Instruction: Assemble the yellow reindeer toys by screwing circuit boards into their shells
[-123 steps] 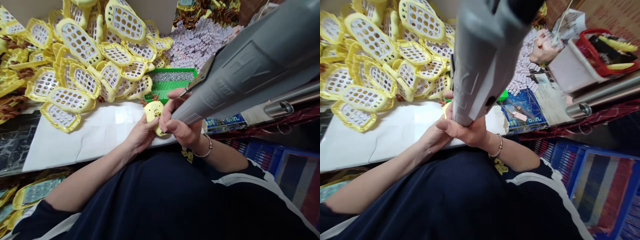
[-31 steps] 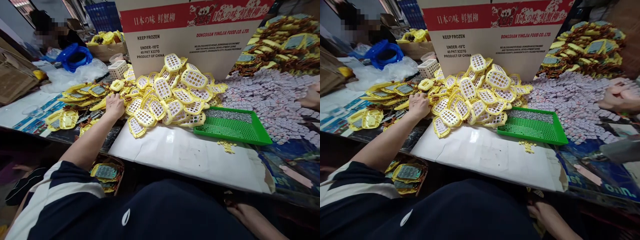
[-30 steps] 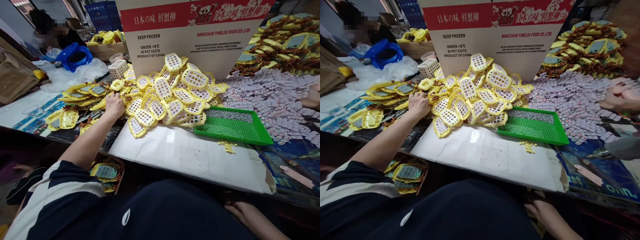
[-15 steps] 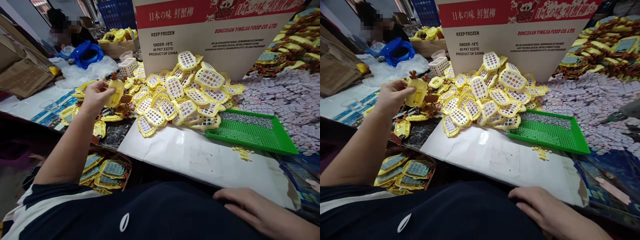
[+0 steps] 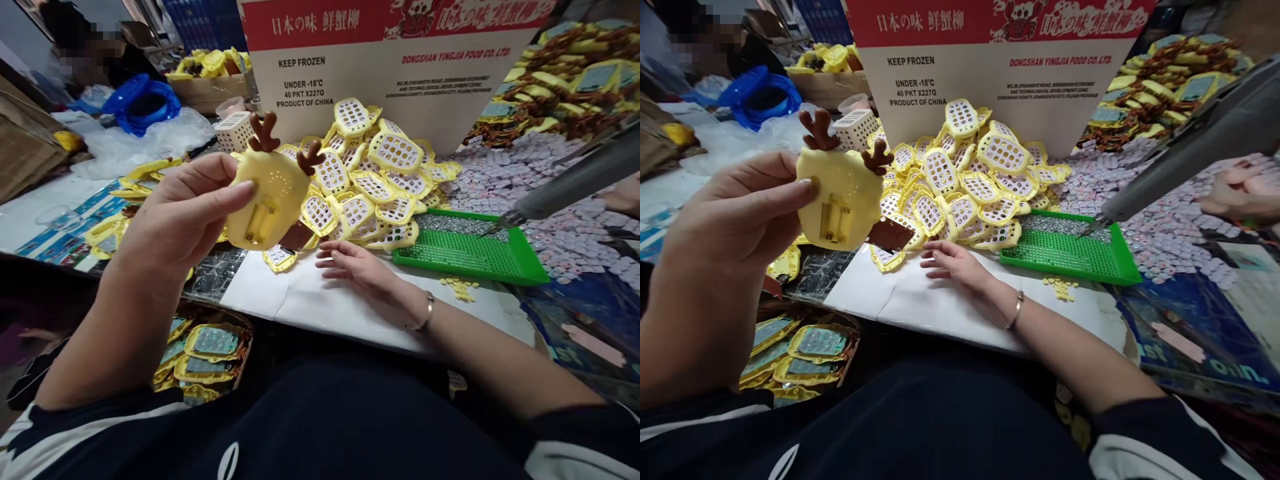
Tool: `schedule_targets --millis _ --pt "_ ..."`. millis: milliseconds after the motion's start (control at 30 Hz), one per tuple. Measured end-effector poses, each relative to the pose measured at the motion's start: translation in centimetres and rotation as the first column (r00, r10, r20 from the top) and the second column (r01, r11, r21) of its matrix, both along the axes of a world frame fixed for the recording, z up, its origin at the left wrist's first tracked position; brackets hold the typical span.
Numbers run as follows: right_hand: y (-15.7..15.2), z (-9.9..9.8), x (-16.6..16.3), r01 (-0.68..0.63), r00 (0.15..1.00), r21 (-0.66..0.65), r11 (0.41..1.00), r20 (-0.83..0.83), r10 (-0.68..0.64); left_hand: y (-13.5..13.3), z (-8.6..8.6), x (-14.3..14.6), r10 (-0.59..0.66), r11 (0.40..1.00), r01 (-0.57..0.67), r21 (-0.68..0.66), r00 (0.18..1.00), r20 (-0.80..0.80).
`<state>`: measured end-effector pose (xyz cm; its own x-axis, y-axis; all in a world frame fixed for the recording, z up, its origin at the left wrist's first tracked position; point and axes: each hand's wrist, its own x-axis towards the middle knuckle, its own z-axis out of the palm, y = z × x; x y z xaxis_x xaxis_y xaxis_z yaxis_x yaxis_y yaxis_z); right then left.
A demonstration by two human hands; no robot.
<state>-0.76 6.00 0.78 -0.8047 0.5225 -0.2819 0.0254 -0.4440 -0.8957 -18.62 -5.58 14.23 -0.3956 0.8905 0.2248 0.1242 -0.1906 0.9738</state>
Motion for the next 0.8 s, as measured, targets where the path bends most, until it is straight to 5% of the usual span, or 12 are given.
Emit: schedule_targets --millis 133,267,467,800 --pt "0.1 -0.2 -1.0 -0.224 0.974 -0.263 0.938 -0.093 0.207 0.5 -0.6 1.5 -0.139 0.988 0.143 -0.060 0.988 0.066" --pt "0.1 -0.1 0.7 -0.443 0.890 -0.254 0.860 -0.235 0.390 1.2 -1.8 1.8 -0.228 0.967 0.240 -0.087 0.965 0.126" --pt "1.2 0.2 4.7 -0.223 0.972 -0.092 0.970 -0.094 0.215 0.7 -4.1 1.9 -0.312 0.941 0.319 -0.113 0.947 0.077" --pt "-0.4 -1.4 5.3 -0.322 0.944 -0.070 0.944 0.046 0.325 1.0 -6.9 3.2 -0.399 0.909 0.399 -0.116 0.917 0.030"
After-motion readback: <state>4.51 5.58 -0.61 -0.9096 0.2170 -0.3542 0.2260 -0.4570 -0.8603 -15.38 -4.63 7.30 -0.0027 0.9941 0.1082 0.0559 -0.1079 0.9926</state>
